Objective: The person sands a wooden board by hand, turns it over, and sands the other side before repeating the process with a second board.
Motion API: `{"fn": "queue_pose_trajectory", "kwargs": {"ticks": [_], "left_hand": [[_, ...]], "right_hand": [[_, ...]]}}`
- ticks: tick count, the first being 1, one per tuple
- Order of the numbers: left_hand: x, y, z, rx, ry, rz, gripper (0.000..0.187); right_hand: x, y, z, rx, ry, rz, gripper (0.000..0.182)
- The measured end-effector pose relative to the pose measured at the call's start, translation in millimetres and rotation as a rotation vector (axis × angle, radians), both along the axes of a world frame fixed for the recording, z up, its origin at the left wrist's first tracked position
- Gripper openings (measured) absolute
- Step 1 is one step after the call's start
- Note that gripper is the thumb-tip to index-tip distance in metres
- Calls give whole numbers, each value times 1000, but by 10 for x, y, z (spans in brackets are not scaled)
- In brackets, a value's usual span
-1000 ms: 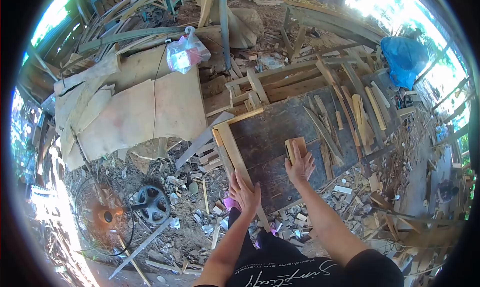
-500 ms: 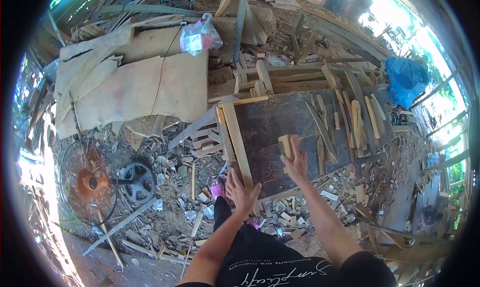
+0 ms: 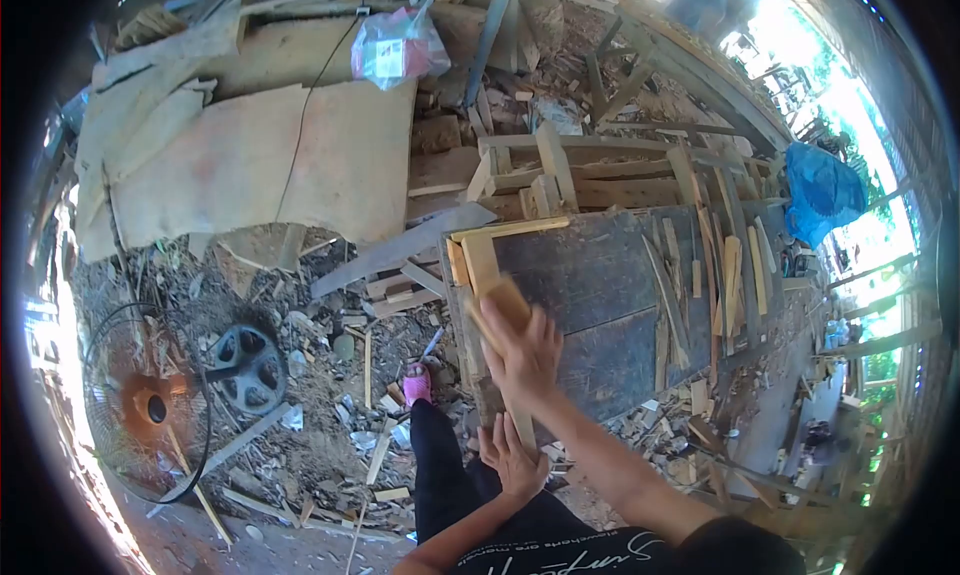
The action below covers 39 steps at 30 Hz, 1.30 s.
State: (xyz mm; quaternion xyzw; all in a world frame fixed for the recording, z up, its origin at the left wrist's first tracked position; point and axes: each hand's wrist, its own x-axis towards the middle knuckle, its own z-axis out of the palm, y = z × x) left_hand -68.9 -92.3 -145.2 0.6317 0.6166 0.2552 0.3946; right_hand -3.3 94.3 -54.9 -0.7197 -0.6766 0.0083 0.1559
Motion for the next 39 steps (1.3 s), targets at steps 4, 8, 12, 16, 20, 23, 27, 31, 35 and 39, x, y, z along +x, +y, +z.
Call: {"fn": "queue_pose_trajectory", "kwargs": {"ticks": [4, 8, 12, 16, 20, 23, 27, 31, 35, 39], "left_hand": [[-38, 50, 38, -31, 34, -53, 109], [-90, 114, 36, -57, -55, -19, 108], [-32, 68, 48, -41, -21, 11, 109], [59, 15, 50, -21, 24, 80, 106], [96, -73, -76, 38, 45, 115, 94], [64, -15, -67, 190, 115, 51, 83], [32, 12, 41, 82, -31, 107, 92], [-9, 93, 18, -49, -43, 77, 103], [-15, 83, 65, -99, -55, 64, 105], [-37, 56, 67, -89, -58, 78, 106]], "right_hand": [[-86, 1710, 22, 25, 24, -26, 67], [88, 2472, 114, -77, 125, -83, 72], [350, 1528, 486, 146, 120, 0, 72], [443, -326, 323, 53, 118, 93, 68], [335, -1569, 74, 0, 122, 110, 69], [183, -1566, -56, -14, 50, 96, 69], [43, -665, -45, -46, 17, 17, 67], [-82, 909, 27, 39, -35, -21, 69], [-40, 2384, 15, 0, 25, -99, 77], [305, 2222, 138, 9, 242, -49, 80]]}}
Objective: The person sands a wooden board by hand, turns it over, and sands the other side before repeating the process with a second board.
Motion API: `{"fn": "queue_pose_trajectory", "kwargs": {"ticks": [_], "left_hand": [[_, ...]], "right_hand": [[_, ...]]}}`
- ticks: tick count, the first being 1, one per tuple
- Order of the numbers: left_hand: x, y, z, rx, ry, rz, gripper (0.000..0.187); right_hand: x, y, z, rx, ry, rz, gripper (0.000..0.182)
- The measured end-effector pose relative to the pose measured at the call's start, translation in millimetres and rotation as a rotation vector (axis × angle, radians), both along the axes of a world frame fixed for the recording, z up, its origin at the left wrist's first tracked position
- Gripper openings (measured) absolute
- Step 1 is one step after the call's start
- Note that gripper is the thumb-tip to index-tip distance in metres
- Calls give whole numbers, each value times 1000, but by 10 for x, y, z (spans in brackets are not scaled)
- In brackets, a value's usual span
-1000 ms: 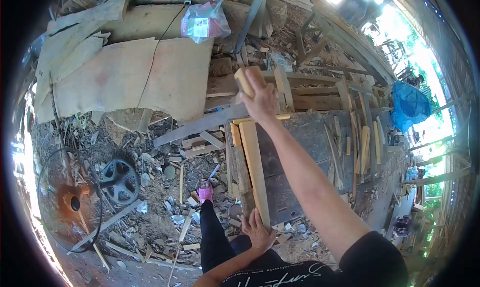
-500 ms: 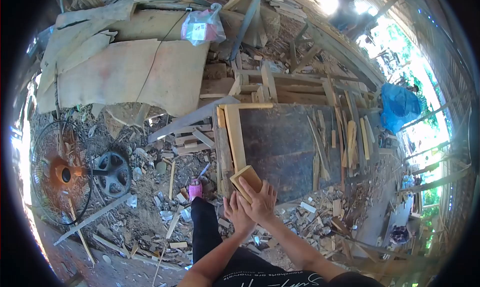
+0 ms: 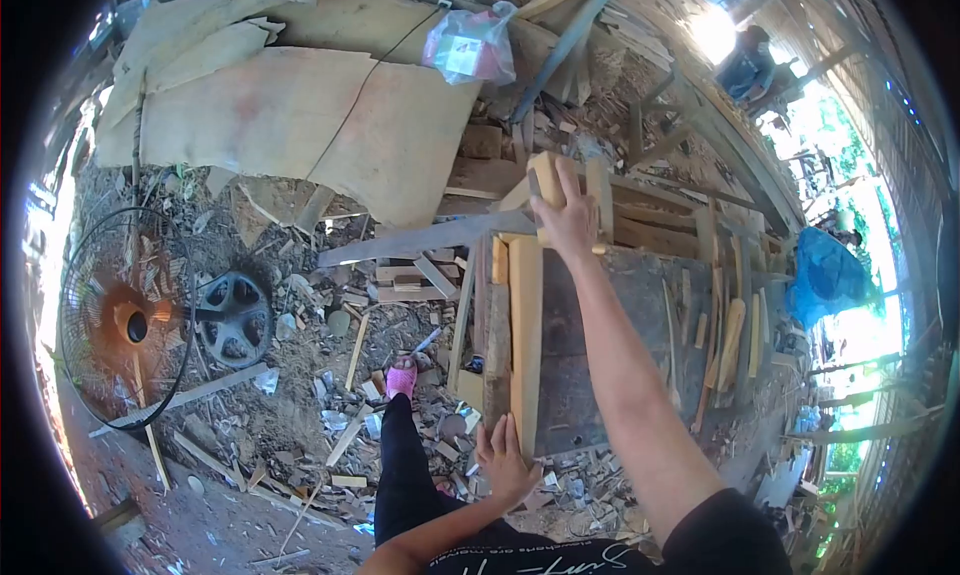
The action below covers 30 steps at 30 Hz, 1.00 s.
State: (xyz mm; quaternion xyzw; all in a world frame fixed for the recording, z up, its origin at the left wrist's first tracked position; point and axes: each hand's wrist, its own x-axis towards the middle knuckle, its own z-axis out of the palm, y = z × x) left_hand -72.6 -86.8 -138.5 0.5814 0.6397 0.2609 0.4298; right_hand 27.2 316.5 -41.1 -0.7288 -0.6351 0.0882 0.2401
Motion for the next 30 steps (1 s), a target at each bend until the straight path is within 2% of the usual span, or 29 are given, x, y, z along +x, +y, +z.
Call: {"fn": "queue_pose_trajectory", "kwargs": {"ticks": [2, 4, 7, 10, 11, 15, 17, 21, 24, 25, 27, 30], "left_hand": [[38, -13, 0, 36, -11, 2, 107], [53, -31, 6, 24, 43, 18, 108], [87, -74, -90, 67, 92, 26, 104], [148, -121, -188, 203, 58, 90, 98], [137, -123, -236, 267, 161, 32, 95], [77, -45, -96, 216, 95, 32, 97], [28, -13, -7, 76, 86, -29, 101], [31, -9, -73, 59, 41, -33, 106], [3, 8, -44, 25, 31, -42, 106], [-15, 66, -44, 33, 37, -35, 106], [-21, 24, -14, 17, -18, -35, 107], [13, -10, -35, 72, 1, -6, 106]], "right_hand": [[59, -886, 220, 152, -56, 38, 81], [137, -1895, 204, 163, -40, 117, 80], [102, -3278, 38, 99, -132, 95, 77], [-42, -3824, -135, 32, -174, 113, 75], [-82, -3819, -190, -10, -187, 143, 74], [-241, -3215, -206, -78, -223, 63, 71], [-230, -2546, -198, -50, -214, 52, 70], [-150, -753, -196, 56, -181, 6, 71], [80, 333, -93, -128, -96, -59, 76], [118, 390, -81, -119, -90, -52, 76], [255, 266, -75, 66, 183, -79, 80], [162, -853, 180, 77, 36, -2, 80]]}}
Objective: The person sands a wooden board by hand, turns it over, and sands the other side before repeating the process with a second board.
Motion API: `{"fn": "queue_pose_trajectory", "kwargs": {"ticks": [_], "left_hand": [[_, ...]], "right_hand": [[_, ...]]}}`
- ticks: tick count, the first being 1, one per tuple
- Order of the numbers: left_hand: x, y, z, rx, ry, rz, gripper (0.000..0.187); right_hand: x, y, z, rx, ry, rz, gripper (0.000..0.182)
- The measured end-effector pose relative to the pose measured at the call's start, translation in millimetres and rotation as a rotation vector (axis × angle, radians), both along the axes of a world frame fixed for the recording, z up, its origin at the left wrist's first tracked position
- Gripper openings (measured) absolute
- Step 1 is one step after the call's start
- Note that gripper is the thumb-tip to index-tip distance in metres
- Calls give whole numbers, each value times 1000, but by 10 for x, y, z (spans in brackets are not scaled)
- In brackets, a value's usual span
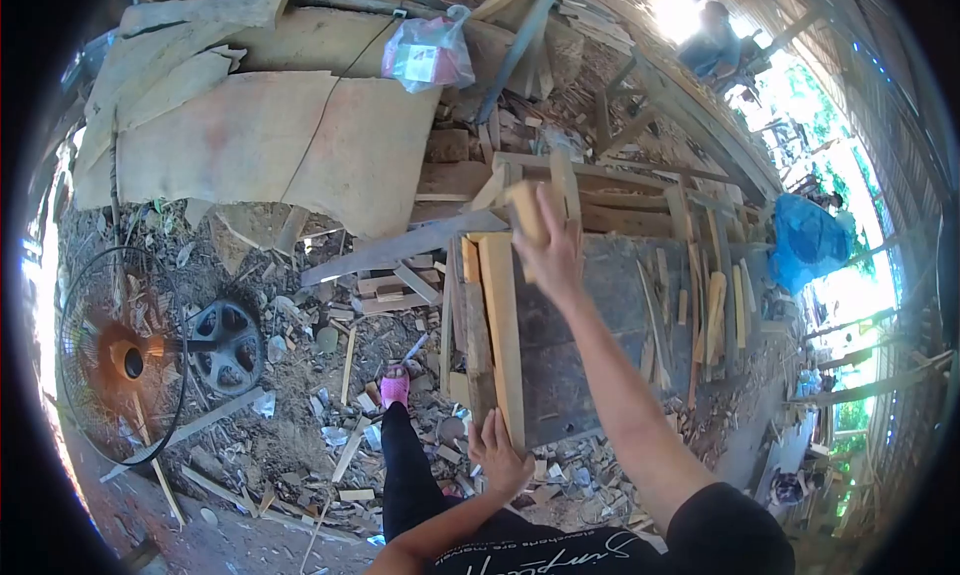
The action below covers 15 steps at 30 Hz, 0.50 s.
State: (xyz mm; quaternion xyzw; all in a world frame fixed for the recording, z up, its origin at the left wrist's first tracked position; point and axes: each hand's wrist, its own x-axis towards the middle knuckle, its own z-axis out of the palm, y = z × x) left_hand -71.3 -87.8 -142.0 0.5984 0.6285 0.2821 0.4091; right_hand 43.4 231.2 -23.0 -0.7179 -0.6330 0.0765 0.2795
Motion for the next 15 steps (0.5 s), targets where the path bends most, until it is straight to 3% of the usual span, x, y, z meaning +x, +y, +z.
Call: {"fn": "queue_pose_trajectory", "kwargs": {"ticks": [5, 8, 11, 15], "left_hand": [[31, -41, 17, 28, 86, 6, 104], [113, -123, -247, 128, 65, 54, 97], [139, -208, -414, 189, 163, 19, 95], [42, -83, -152, 135, 59, -20, 100]], "right_hand": [[-57, -2140, -245, -20, -81, 108, 70], [-153, -2874, -298, -18, -137, 192, 67], [-275, -2833, -217, -146, -243, 213, 66], [-317, -1850, -301, -73, -210, 102, 66]]}}
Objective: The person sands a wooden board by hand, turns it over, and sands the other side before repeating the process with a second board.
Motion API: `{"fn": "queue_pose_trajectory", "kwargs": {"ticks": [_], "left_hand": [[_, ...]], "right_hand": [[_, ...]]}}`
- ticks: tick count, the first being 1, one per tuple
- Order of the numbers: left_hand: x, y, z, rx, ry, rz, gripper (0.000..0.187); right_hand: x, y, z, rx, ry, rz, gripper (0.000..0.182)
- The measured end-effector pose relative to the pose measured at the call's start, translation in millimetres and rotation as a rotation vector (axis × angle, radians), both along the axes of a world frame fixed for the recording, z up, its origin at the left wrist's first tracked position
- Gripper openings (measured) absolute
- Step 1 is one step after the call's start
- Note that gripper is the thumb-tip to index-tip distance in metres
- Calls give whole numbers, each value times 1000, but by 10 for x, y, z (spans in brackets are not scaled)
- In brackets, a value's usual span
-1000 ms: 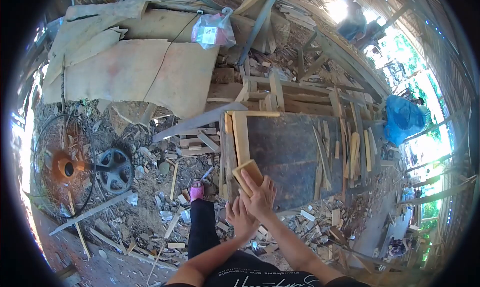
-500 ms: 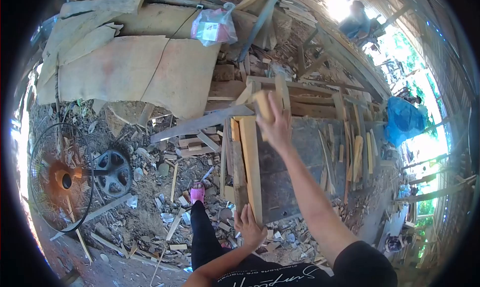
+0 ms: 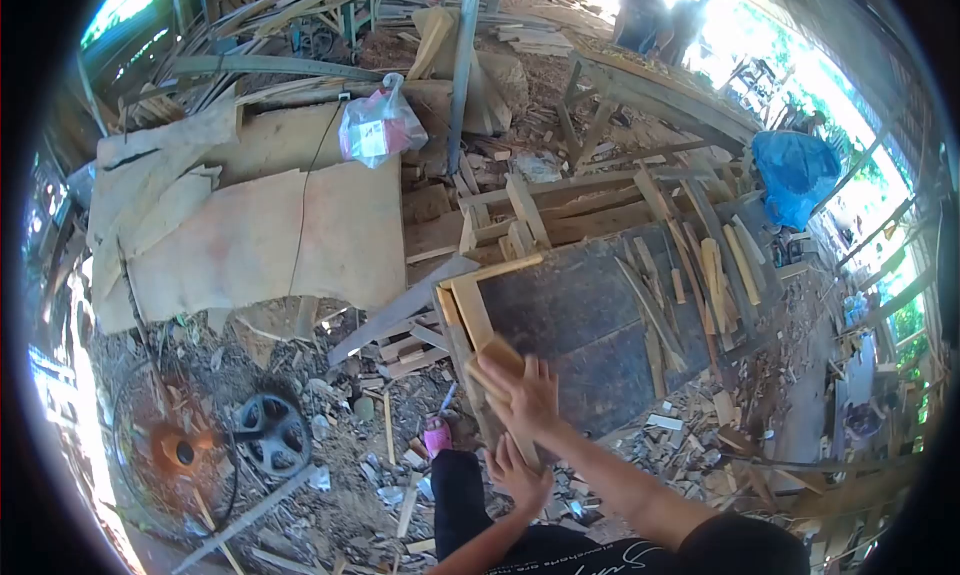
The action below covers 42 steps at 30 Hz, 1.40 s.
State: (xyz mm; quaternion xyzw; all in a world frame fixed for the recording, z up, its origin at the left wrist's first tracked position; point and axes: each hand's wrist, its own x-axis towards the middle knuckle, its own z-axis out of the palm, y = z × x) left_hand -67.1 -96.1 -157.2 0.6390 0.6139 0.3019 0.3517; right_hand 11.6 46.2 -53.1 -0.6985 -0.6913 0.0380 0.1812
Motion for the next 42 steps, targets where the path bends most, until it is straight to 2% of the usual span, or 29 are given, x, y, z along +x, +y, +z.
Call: {"fn": "queue_pose_trajectory", "kwargs": {"ticks": [2, 4, 6, 9, 11, 15, 19, 21, 23, 25, 26, 28, 29, 31, 32, 34, 35, 37, 42], "left_hand": [[-3, 8, -27, -15, 23, -8, 104], [-7, 55, 46, -70, 34, -15, 106], [-47, 68, 38, -84, 6, -28, 107], [-53, 94, 46, -96, -14, -33, 107], [-42, 77, 43, -122, -17, -45, 106], [-78, 96, 89, -67, 5, -41, 104], [-100, 51, 108, 27, 22, -51, 102], [-90, 64, 234, -46, 57, -31, 97], [-83, 59, 352, -72, 83, -41, 93], [-102, 63, 556, -285, 198, -36, 91], [-123, 12, 428, -268, 216, -48, 91], [-130, -39, 64, -93, 20, 21, 82], [-123, -35, 133, -76, 28, 12, 82], [-83, -51, 260, -333, -392, -14, 63], [-56, -76, 241, -328, -388, -16, 63], [-37, -110, 139, -584, -943, -43, 47], [-68, -108, 81, -579, -946, -40, 47], [-117, -77, 48, -747, -1034, -118, 42], [-121, -101, 95, -793, -1071, -108, 44]], "right_hand": [[30, 792, 26, 0, 2, -76, 67], [137, 1620, 20, -2, 143, -123, 69], [271, 2323, -81, 147, 62, -132, 71], [419, 2731, 72, 2, -69, -172, 75], [603, 2592, 121, -42, 201, -255, 80], [878, 1343, 15, 21, -21, -236, 82], [1132, 9, -276, -53, -176, -469, 81], [1243, -456, -402, -77, -116, -536, 81], [1286, -687, -497, -100, -53, -604, 82], [1271, -704, -478, -197, -64, -666, 84], [1248, -708, -462, -188, -42, -681, 84], [1205, -680, -362, -244, -9, -711, 91], [1199, -692, -311, -232, 5, -719, 91], [1198, -696, -213, -309, 30, -687, 91], [1204, -697, -227, -304, 35, -688, 91], [1228, -681, -303, -288, 21, -695, 92], [1236, -685, -343, -285, 20, -690, 92], [1229, -679, -353, -264, 19, -704, 92], [1225, -673, -389, -250, -8, -698, 92]]}}
